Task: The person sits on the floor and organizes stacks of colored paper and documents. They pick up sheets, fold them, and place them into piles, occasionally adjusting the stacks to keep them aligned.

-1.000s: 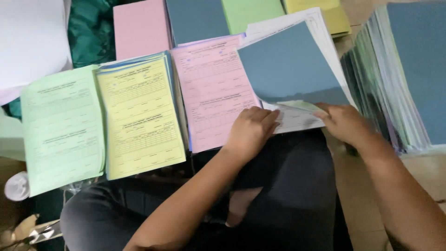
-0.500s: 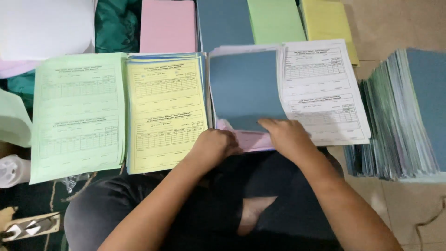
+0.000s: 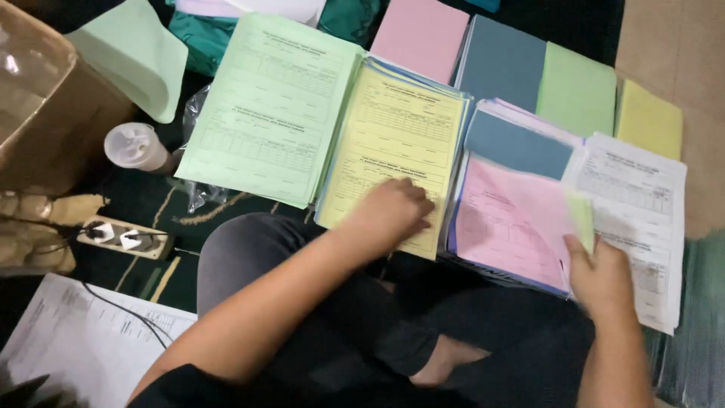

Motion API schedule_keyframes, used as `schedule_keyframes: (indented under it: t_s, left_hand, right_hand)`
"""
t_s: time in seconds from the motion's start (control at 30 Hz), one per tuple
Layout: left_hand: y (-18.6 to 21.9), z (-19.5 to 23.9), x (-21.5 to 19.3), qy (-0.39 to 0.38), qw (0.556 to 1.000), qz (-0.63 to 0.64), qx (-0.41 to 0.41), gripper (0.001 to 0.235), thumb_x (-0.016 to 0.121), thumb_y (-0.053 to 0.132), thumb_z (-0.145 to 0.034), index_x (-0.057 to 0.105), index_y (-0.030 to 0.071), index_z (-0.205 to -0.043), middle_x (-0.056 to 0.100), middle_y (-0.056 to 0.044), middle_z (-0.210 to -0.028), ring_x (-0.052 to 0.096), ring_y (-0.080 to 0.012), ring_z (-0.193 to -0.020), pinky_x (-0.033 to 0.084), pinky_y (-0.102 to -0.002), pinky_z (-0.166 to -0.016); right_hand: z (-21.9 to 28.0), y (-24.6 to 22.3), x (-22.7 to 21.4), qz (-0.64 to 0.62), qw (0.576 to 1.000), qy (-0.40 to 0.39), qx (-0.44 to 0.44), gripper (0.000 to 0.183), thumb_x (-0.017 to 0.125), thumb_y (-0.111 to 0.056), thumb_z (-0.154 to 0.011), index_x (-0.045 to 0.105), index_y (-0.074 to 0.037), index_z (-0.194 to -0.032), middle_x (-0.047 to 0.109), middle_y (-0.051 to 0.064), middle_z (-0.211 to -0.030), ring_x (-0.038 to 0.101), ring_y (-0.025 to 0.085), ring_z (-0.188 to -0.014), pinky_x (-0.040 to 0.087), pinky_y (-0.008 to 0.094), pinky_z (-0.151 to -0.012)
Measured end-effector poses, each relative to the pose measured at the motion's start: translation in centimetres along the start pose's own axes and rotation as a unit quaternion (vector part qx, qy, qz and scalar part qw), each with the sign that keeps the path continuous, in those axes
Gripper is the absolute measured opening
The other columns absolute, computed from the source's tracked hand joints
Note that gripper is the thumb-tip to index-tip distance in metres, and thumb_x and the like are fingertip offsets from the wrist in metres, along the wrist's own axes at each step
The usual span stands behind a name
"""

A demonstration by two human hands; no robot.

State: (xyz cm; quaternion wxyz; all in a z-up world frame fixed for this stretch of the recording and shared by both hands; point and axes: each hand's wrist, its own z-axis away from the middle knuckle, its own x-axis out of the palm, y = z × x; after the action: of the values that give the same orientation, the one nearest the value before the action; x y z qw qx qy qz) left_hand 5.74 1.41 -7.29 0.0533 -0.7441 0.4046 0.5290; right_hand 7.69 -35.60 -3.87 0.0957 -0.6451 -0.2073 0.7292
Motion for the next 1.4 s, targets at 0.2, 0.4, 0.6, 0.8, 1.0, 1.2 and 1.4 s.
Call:
schedule_keyframes:
  t_s: [0.2,0.4,0.6,0.8,1.0,1.2,1.4]
  left_hand:
    - [-5.8,7.5,-1.8,-0.232,0.961,-0.096,-0.111,0.054,0.083,0.065,-0.071,0.074,0.019,-0.098,0.067,-0.004,-0.097,0.064,-0.0312,-0.095,0.053,-0.046,-0.074]
    - [-5.1,8.1,-2.1,-0.199,0.966,-0.069,-0.147,0.034,0.086,0.043,-0.075,0.078,0.020,-0.097,0.075,-0.001,-0.102,0.073,-0.0284,-0.089,0.060,-0.041,-0.075]
    - [-5.5,8.3,-1.8,-0.190,0.974,-0.031,-0.122,0.037,0.089,0.040,-0.072,0.077,0.017,-0.098,0.074,-0.005,-0.105,0.072,-0.0296,-0.095,0.060,-0.041,-0.077]
    - [-5.1,8.2,-3.1,-0.176,0.976,-0.024,-0.128,0.027,0.085,0.037,-0.076,0.081,0.017,-0.094,0.075,-0.007,-0.094,0.073,-0.0302,-0.093,0.060,-0.040,-0.078]
    - [-4.7,8.0,-1.2,-0.074,0.990,-0.110,-0.054,0.016,0.079,0.029,-0.084,0.079,0.013,-0.084,0.075,-0.007,-0.080,0.073,-0.0287,-0.081,0.058,-0.039,-0.072]
    - [-4.7,8.3,-6.6,0.197,0.969,-0.151,0.012,0.015,0.080,0.013,-0.077,0.067,0.017,-0.071,0.063,0.001,-0.071,0.061,-0.0206,-0.080,0.044,-0.034,-0.070]
    - [-15.7,17.6,-14.3,0.009,0.979,-0.090,-0.181,0.044,0.084,0.046,-0.083,0.078,0.012,-0.109,0.071,-0.008,-0.107,0.062,-0.0325,-0.094,0.050,-0.045,-0.079]
  right_hand:
    - [-1.1,-9.7,1.1,0.127,0.920,0.301,-0.216,0.026,0.067,-0.008,-0.117,0.076,0.013,-0.130,0.073,0.031,-0.105,0.068,0.050,-0.090,0.050,0.054,-0.079]
    - [-3.9,-19.2,11.9,0.167,0.971,0.032,-0.169,0.048,0.055,-0.005,-0.088,0.068,-0.023,-0.131,0.077,0.007,-0.112,0.074,0.038,-0.091,0.059,0.059,-0.079]
    - [-1.9,-19.4,13.9,0.106,0.983,-0.059,-0.136,0.042,0.051,-0.003,-0.092,0.071,-0.019,-0.126,0.077,0.010,-0.114,0.074,0.039,-0.099,0.060,0.056,-0.081]
    - [-1.1,-19.4,14.5,0.121,0.981,-0.041,-0.147,0.041,0.052,-0.004,-0.094,0.068,-0.015,-0.130,0.075,0.014,-0.122,0.072,0.038,-0.106,0.060,0.054,-0.086]
    - [0.9,-23.9,12.3,0.124,0.982,-0.031,-0.138,0.033,0.049,-0.020,-0.107,0.067,-0.010,-0.133,0.070,0.016,-0.132,0.070,0.035,-0.113,0.060,0.051,-0.090]
    - [-1.7,-20.6,11.1,0.105,0.990,-0.052,-0.081,0.042,0.053,-0.021,-0.100,0.065,-0.001,-0.134,0.074,0.028,-0.111,0.068,0.049,-0.108,0.054,0.061,-0.093]
    - [-4.8,-27.9,2.4,0.072,0.992,0.098,0.041,0.032,0.055,-0.016,-0.116,0.066,0.010,-0.134,0.069,0.028,-0.099,0.066,0.040,-0.083,0.054,0.050,-0.059]
